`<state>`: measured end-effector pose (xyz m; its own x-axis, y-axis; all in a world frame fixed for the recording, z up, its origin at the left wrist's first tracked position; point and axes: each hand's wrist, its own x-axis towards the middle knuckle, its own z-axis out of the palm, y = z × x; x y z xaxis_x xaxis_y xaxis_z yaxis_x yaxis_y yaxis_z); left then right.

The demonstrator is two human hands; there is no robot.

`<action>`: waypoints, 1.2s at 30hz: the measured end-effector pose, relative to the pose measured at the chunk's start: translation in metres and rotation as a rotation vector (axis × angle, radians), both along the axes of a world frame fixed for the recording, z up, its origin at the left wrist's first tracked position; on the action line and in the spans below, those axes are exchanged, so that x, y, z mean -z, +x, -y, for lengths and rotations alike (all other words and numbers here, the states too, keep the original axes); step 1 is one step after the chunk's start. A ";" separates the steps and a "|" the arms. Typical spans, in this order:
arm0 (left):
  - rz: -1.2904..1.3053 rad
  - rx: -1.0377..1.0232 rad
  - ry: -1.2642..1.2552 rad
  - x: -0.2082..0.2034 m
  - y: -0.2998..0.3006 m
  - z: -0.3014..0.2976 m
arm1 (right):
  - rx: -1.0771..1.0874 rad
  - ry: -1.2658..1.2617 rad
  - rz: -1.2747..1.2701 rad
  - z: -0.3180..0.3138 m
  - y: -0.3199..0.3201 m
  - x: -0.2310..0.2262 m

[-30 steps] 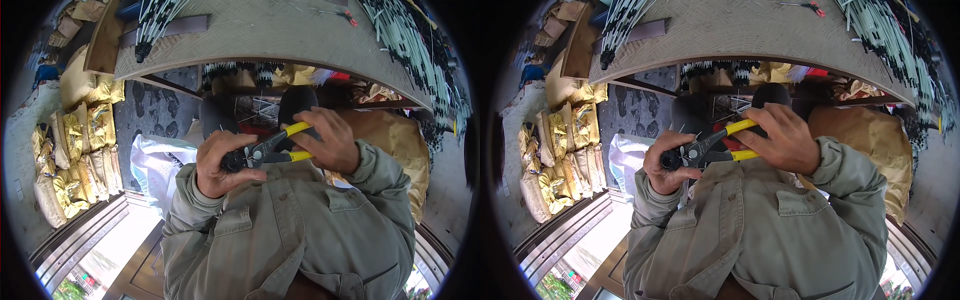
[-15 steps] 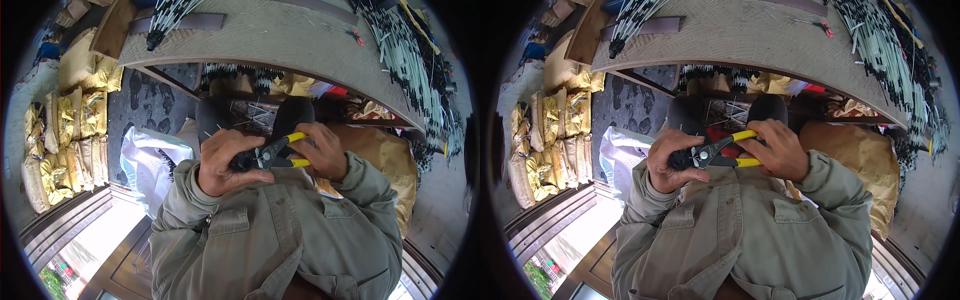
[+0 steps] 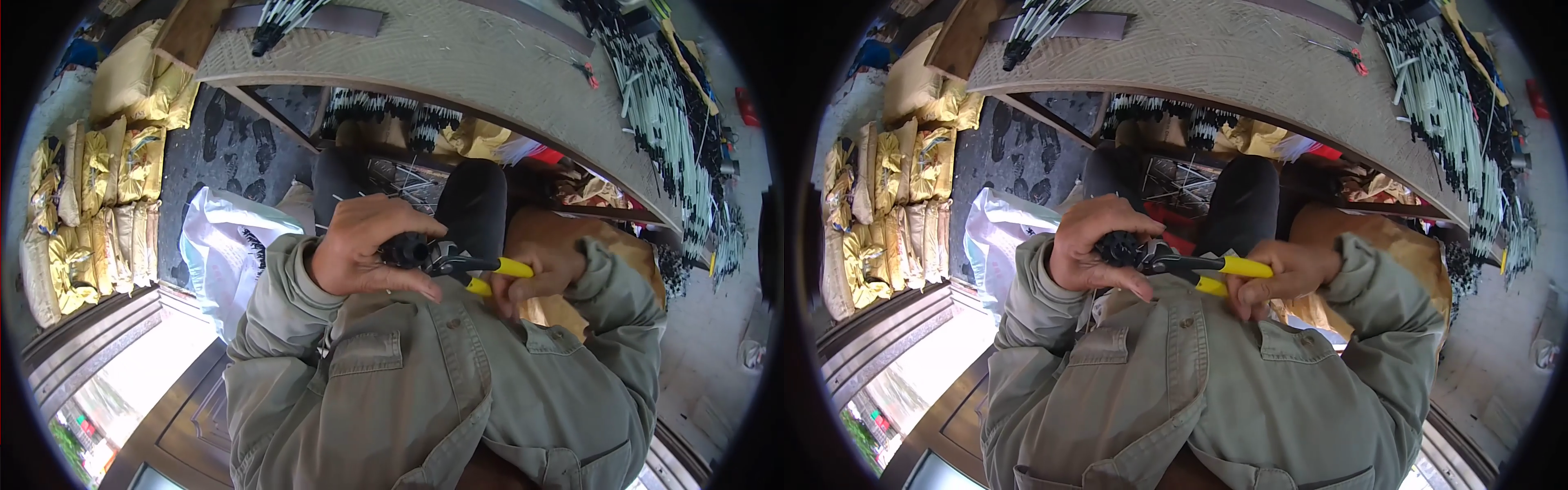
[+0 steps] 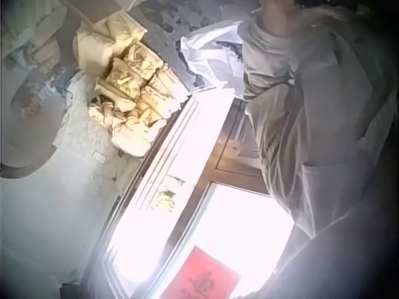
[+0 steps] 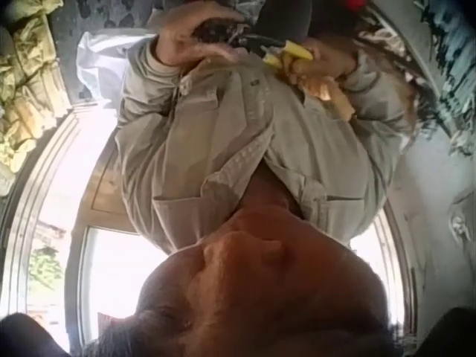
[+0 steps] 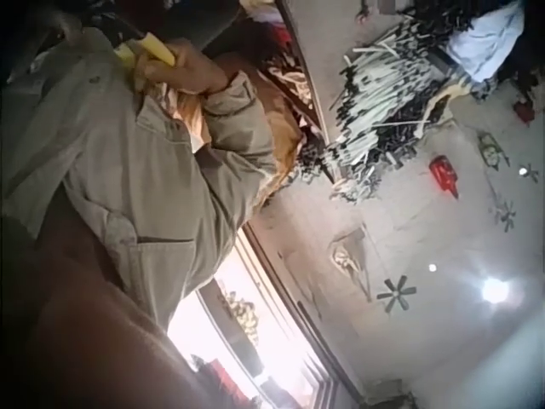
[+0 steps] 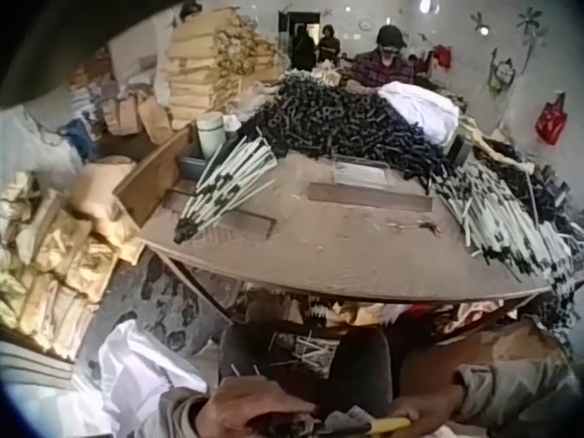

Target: Assembling and preparing bundles of small mechanical rods at a workstation using pliers.

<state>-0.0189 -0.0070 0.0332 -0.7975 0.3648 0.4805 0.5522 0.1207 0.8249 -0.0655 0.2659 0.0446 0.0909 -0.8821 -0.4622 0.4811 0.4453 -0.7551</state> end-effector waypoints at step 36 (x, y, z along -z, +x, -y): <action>0.010 0.000 0.021 -0.006 0.019 0.033 | 0.900 -0.466 -0.586 0.089 0.034 0.084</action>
